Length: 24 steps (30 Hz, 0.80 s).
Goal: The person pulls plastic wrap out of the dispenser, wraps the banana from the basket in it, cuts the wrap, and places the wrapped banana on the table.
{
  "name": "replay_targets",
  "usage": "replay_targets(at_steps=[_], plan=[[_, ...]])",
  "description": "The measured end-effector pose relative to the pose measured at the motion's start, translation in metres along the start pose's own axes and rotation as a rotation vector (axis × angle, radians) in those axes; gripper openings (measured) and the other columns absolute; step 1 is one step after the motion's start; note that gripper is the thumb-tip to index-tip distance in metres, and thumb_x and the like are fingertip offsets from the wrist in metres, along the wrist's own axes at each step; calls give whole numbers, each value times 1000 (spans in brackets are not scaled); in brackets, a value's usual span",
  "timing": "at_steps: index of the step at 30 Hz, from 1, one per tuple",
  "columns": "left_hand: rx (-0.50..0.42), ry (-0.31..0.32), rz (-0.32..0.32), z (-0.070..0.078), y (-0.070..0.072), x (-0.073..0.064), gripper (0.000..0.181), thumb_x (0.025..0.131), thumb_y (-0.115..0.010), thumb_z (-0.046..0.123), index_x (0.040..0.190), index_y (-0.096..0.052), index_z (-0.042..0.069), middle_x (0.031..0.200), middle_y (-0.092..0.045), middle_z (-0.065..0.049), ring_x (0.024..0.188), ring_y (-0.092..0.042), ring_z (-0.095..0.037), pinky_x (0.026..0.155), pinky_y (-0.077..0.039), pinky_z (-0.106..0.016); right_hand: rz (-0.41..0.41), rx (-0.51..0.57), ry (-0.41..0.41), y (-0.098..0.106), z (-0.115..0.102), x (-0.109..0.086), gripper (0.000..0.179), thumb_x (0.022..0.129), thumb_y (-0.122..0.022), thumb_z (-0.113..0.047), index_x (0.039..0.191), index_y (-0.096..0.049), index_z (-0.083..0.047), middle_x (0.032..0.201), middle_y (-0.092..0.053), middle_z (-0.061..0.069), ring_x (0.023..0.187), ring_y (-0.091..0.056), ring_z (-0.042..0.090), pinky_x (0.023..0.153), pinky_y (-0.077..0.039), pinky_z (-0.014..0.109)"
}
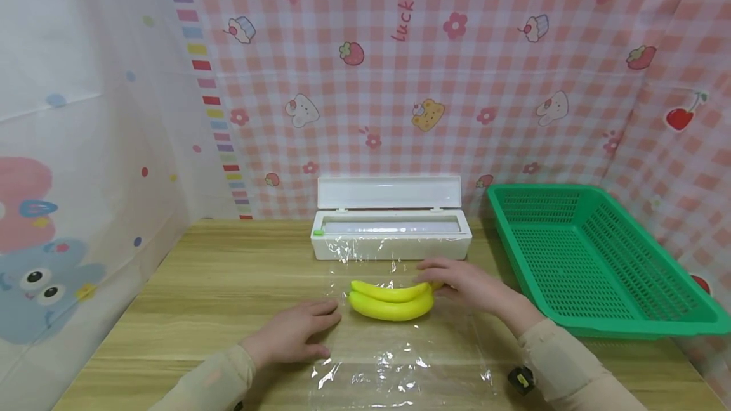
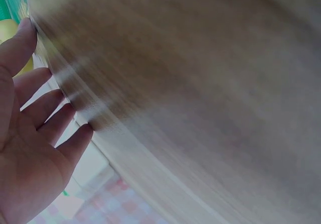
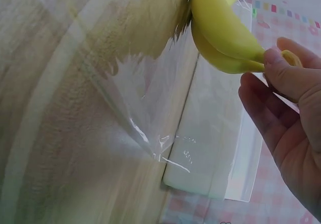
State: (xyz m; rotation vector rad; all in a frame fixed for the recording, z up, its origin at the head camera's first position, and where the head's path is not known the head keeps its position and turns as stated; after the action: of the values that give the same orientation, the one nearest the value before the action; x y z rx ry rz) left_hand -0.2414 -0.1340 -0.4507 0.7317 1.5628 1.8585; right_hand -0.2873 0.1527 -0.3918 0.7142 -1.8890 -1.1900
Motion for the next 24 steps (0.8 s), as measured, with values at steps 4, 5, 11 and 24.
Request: replay_targets(at_steps=[4, 5, 11, 24], plan=[[-7, 14, -9, -1, -3, -1, 68, 88, -71, 42, 141, -53, 3, 149, -45, -19, 135, -44, -36, 111, -37, -49, 12, -28, -64, 0, 3, -5, 53, 84, -76, 2, 133, -62, -11, 137, -57, 13, 109, -63, 28, 90, -56, 41], [-9, 16, -10, -1, -3, -2, 68, 88, -71, 41, 141, -53, 3, 149, -45, -19, 135, -43, -36, 111, -37, -49, 19, -40, -78, 1, 3, -6, 54, 84, -77, -1, 134, -60, -11, 138, -56, 13, 110, -62, 28, 90, -56, 41], [-10, 2, 5, -1, -2, -3, 67, 88, -72, 41, 141, -54, 4, 148, -46, -18, 135, -44, -36, 111, -38, -47, 66, -78, -120, 4, 3, -17, 63, 82, -81, -13, 139, -56, -14, 144, -51, 10, 121, -57, 31, 96, -52, 48], [-23, -12, 72, 1, 13, -13, 66, 87, -73, 39, 139, -55, 2, 149, -44, -18, 134, -45, -36, 110, -38, -52, 103, -126, -140, 16, -11, -41, 75, 81, -82, -17, 147, -47, -21, 153, -41, 10, 131, -49, 33, 99, -50, 49]])
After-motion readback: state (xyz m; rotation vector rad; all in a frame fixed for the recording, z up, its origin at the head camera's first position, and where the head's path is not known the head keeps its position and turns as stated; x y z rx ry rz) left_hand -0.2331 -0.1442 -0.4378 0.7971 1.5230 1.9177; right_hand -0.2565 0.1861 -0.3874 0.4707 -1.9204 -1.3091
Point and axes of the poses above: each hand's wrist, its own x-axis towards the middle knuckle, its own y-axis out of the back of the hand, z = x × y, the point moved 6 cm from there along x, towards the middle knuckle
